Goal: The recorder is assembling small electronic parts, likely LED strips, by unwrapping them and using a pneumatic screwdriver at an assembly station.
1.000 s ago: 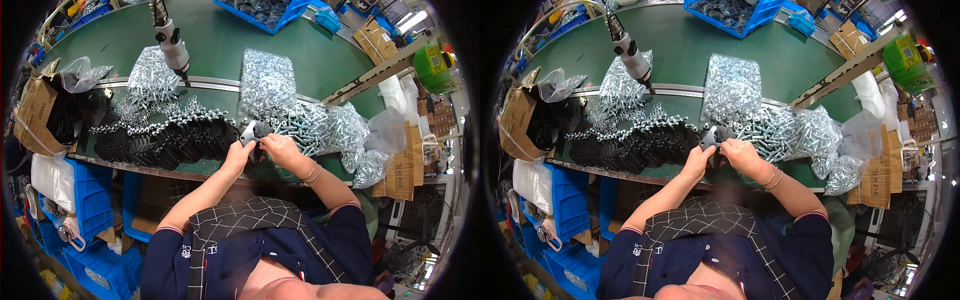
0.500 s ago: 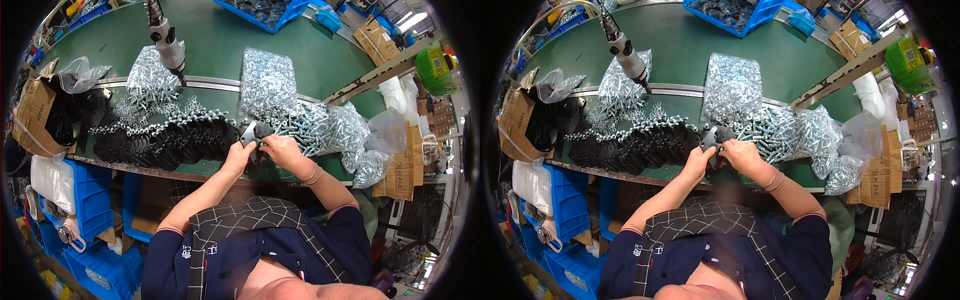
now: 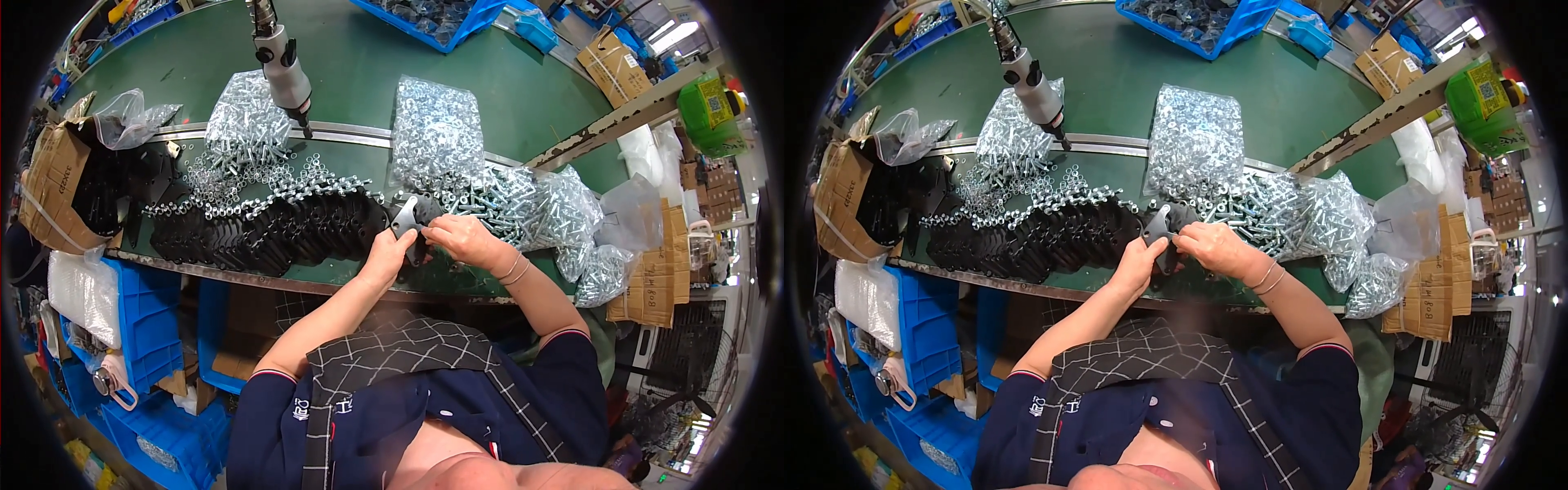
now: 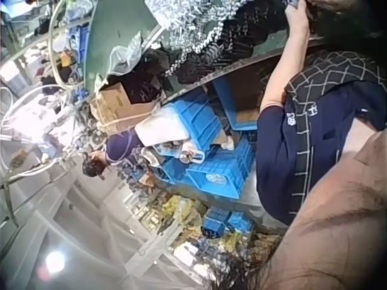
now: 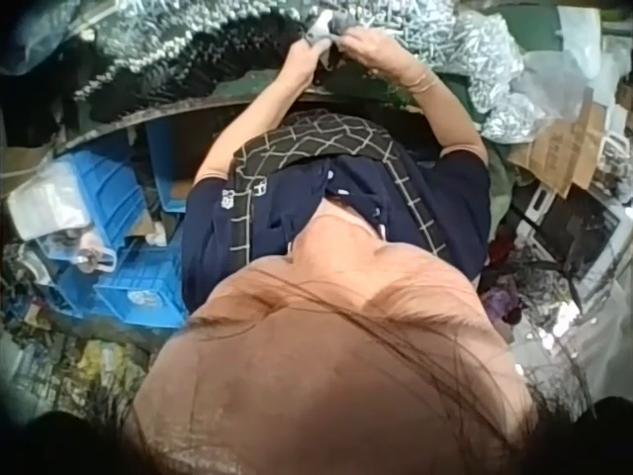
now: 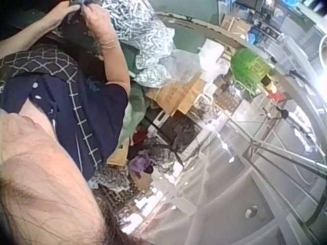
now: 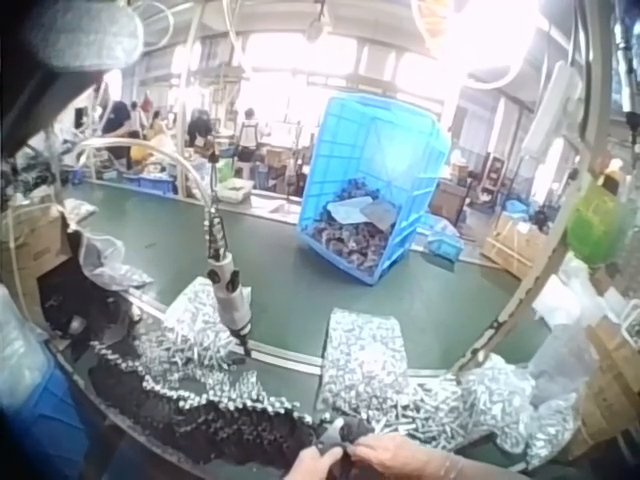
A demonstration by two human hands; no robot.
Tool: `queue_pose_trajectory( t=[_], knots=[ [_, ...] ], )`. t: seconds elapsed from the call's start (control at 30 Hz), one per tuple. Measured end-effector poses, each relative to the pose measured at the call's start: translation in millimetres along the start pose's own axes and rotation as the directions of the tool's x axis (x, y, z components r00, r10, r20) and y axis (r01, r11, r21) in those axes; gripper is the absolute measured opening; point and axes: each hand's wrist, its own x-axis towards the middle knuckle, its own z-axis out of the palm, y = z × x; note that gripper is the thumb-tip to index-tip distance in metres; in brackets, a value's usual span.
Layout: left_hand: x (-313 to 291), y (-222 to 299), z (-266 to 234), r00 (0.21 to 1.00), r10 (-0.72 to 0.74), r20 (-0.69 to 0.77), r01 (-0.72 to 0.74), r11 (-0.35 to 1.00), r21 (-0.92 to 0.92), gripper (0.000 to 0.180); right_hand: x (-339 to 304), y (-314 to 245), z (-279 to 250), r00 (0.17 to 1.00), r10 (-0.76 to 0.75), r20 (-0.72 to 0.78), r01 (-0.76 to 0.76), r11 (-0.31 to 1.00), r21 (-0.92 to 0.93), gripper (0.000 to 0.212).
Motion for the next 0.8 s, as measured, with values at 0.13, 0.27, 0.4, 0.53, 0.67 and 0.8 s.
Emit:
queue_pose_trajectory(
  t=[0.13, 0.27, 0.4, 0.53, 0.67, 0.8],
  knots=[
    [1, -1, 1, 1.0, -0.001, -0.008, 0.001, 1.0, 0.003, 0.017, 1, -5, 2, 0.996, 0.093, -0.01, -0.093, 0.996, 0.01, 0.018],
    [1, 2, 5, 0.999, 0.024, -0.037, -0.026, 0.998, -0.049, 0.017, -1, -11, 9, 0.983, 0.178, -0.043, -0.181, 0.98, -0.079, 0.016],
    [2, 3, -2, 0.999, 0.032, -0.021, -0.032, 0.999, -0.008, 0.018, 4, -14, 12, 0.966, 0.24, -0.093, -0.247, 0.966, -0.075, 0.02],
    [-4, 1, 1, 0.998, 0.058, -0.039, -0.06, 0.997, -0.054, 0.018, 47, -11, -26, 0.883, 0.455, 0.115, -0.449, 0.89, -0.075, 0.036],
    [-1, 0, -3, 0.999, -0.048, -0.025, 0.048, 0.999, 0.002, 0.018, 195, 14, -23, 0.778, 0.297, -0.554, -0.134, 0.939, 0.316, 0.066],
    [4, 7, 3, 1.0, -0.021, 0.0, 0.021, 0.996, 0.085, 0.02, 296, 39, 6, 0.911, 0.361, -0.201, -0.015, 0.515, 0.857, 0.06]
  ],
)
